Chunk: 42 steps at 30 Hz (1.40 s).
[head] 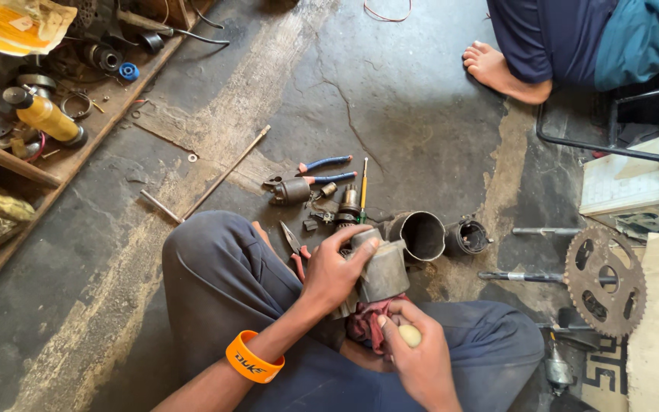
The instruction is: The person sits on the floor and cleans a cylindrical metal engine part using a red rag and a small metal tool. They repeatedly wipe the interior and exterior surfaces and scrape specific areas while surrounded by various tools and disassembled components.
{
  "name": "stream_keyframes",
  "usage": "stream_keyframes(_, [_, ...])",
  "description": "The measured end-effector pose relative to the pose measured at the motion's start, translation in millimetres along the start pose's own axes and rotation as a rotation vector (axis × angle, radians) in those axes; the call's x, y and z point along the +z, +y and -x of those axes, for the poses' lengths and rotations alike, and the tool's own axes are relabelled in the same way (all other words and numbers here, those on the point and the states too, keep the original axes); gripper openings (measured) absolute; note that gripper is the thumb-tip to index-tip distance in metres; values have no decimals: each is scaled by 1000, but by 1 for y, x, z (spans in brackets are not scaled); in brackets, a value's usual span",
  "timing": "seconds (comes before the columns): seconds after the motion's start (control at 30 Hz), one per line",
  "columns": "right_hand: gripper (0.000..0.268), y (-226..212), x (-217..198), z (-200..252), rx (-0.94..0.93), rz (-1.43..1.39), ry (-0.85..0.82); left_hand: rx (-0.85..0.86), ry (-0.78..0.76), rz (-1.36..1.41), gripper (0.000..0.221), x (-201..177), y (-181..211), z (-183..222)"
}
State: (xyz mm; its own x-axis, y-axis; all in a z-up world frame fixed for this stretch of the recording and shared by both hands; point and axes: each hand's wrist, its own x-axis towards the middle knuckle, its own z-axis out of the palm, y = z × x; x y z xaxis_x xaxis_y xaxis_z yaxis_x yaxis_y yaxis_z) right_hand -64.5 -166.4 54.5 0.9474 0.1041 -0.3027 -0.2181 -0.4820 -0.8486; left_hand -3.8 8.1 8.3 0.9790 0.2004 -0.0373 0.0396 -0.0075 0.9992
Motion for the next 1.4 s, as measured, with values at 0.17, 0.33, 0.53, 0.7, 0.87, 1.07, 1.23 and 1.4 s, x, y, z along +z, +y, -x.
stream_keyframes(0.17, [16, 30, 14, 2, 1, -426, 23, -18, 29, 247, 40, 5, -19, -10])
stream_keyframes(0.33, [16, 35, 18, -3, 38, -775, -38, -171, 14, 436, 40, 7, -29, -12])
stream_keyframes(0.53, [13, 18, 1, -2, -55, -49, 29, 28, 10, 148, 38, 10, -20, -5])
stream_keyframes(0.7, [15, 43, 3, -12, 37, -622, -68, -75, 5, 294, 37, 10, -28, -11])
stream_keyframes(0.87, [5, 69, 13, -20, 197, -1337, -348, -96, 14, 431, 38, 10, -32, -14])
stream_keyframes(1.07, [12, 45, 7, -9, 141, -475, -15, 15, 25, 86, 40, 6, -16, -4])
stream_keyframes(1.23, [11, 27, 7, -1, 75, -387, -17, -1, 10, 99, 40, 3, -8, -3])
stream_keyframes(1.4, [11, 44, 12, -1, 69, -1000, -179, -158, -24, 486, 38, 5, -18, -8])
